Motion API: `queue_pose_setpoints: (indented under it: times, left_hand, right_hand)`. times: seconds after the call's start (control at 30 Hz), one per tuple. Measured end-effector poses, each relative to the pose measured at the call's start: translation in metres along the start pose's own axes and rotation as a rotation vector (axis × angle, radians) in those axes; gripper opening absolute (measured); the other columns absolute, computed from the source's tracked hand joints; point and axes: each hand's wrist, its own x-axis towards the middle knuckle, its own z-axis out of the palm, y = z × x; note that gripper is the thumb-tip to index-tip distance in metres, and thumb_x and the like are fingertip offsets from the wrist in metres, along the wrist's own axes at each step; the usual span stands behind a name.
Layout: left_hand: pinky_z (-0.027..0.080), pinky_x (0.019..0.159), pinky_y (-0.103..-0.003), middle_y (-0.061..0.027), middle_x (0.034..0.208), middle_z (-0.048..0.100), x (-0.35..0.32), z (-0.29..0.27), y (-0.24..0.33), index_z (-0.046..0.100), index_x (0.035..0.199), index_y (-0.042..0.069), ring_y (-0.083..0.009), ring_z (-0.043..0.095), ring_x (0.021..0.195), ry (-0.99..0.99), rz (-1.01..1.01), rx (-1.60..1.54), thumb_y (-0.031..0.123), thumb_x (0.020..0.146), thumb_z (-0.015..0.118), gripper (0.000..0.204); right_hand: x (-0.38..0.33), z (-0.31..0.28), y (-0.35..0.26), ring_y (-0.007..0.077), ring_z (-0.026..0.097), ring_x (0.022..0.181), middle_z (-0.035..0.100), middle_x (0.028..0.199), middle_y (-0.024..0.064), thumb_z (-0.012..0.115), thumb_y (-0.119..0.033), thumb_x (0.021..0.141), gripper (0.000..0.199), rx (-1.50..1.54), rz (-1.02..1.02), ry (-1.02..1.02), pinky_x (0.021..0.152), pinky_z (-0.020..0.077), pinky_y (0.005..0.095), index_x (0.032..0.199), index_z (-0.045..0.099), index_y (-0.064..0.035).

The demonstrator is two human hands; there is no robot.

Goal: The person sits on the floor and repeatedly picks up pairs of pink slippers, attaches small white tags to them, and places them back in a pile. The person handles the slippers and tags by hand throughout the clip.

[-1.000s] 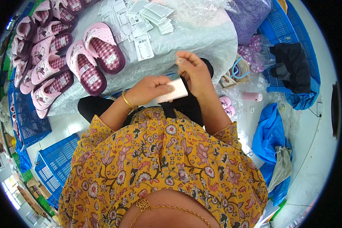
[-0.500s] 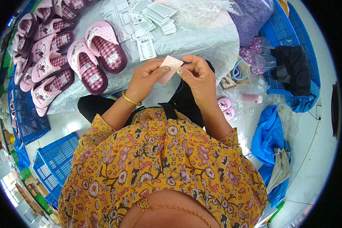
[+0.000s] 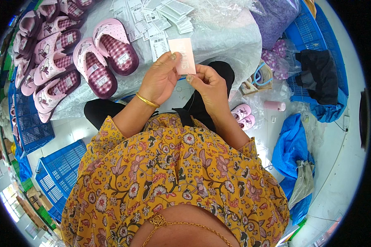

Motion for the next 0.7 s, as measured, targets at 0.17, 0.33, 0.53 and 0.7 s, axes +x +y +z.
queue_pose_setpoints:
  times: [0.17,0.33,0.53,0.7]
  left_hand:
    - [0.043,0.106,-0.04,-0.0171,0.128,0.058,0.001,0.003,-0.003,0.05,0.129,-0.004,-0.0262,0.054,0.123,0.0,0.02,-0.03,0.021,0.102,0.05,0.036]
    - [0.042,0.108,-0.041,-0.0173,0.13,0.056,0.002,0.001,-0.007,0.05,0.129,-0.004,-0.0274,0.052,0.127,0.007,0.009,-0.058,0.02,0.103,0.05,0.035]
    - [0.039,0.109,-0.04,-0.0183,0.135,0.054,-0.003,-0.003,-0.007,0.049,0.129,-0.004,-0.0275,0.052,0.127,-0.03,-0.015,0.015,0.03,0.105,0.044,0.043]
    - [0.04,0.107,-0.039,-0.0196,0.125,0.061,-0.012,-0.011,0.022,0.063,0.114,-0.004,-0.0277,0.056,0.122,-0.17,-0.212,0.107,0.04,0.105,0.036,0.053]
  right_hand:
    - [0.002,-0.001,0.01,0.0036,0.056,0.074,0.066,0.087,0.0006,0.07,-0.009,0.088,0.024,0.033,-0.006,0.012,0.065,0.0447,0.0197,0.109,0.066,0.0015]
    - [0.003,0.0,0.012,0.0036,0.056,0.074,0.066,0.086,0.0001,0.07,-0.008,0.087,0.021,0.066,-0.027,0.037,0.066,0.0449,0.0197,0.106,0.067,0.0016]
    - [0.005,-0.003,0.018,0.0036,0.055,0.074,0.065,0.084,-0.0009,0.071,-0.008,0.087,0.016,0.031,-0.071,0.101,0.066,0.0451,0.0194,0.1,0.066,0.001]
    - [0.006,-0.016,0.01,0.0042,0.056,0.072,0.065,0.084,-0.0004,0.071,-0.005,0.085,0.012,-0.133,-0.187,0.042,0.065,0.0461,0.0202,0.096,0.067,-0.0009]
